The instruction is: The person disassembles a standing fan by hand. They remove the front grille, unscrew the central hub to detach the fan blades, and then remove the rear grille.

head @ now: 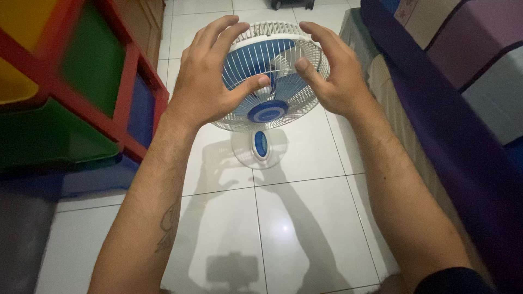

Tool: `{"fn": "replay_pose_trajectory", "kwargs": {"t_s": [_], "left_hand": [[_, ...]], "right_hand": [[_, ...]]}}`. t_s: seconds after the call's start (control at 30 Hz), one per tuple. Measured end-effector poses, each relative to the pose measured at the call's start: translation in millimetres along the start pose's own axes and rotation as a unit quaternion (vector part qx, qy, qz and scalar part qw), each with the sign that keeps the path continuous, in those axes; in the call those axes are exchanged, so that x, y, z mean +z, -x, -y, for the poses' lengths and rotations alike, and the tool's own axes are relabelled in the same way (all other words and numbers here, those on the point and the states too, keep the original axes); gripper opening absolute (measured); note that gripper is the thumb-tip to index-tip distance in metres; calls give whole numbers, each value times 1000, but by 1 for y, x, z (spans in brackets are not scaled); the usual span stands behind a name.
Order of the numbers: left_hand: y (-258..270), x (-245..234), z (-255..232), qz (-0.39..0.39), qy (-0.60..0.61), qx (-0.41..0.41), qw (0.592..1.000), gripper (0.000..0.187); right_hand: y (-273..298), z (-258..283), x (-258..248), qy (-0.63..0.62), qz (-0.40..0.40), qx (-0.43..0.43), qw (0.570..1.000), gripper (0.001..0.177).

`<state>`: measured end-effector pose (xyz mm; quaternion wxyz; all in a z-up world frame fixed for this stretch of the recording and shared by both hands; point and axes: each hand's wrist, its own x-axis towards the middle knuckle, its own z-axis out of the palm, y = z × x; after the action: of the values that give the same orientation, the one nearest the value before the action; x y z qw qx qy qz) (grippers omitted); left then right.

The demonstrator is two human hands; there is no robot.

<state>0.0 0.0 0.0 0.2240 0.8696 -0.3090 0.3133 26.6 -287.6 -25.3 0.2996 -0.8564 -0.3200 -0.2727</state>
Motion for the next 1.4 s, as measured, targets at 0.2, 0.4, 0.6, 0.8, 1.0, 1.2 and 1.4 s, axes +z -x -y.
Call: {"fn": "replay_pose_trajectory", "kwargs": {"t_s": [0.2, 0.4, 0.6, 0.8, 1.0, 1.2, 1.4], "left_hand": [[0, -6, -6, -22, 39, 22, 999, 90], [0, -5, -5, -29, 33, 33, 998, 99], [0, -3, -7, -26, 23, 28, 999, 101], [-2, -7, -8, -18, 42, 30, 998, 97], [-4, -7, -4, -22, 5, 24, 999, 95], [-9, 5, 6, -29, 6, 26, 999, 95], [-13, 14, 8, -20, -36, 6, 999, 95]], "right_hand": [[-3, 22, -10, -51, -13, -5, 999, 65], [-4, 24, -12, -69, -17, -18, 997, 64], [-3, 26, -9, -61, -14, -16, 998, 63], [1, 21, -13, -23, -5, -34, 999, 64], [-18, -46, -65, 15, -17, -2, 1000, 60], [-18, -127, -151, 91, -33, 270, 958, 60], [-14, -199, -186, 139, -54, 367, 918, 58]]}}
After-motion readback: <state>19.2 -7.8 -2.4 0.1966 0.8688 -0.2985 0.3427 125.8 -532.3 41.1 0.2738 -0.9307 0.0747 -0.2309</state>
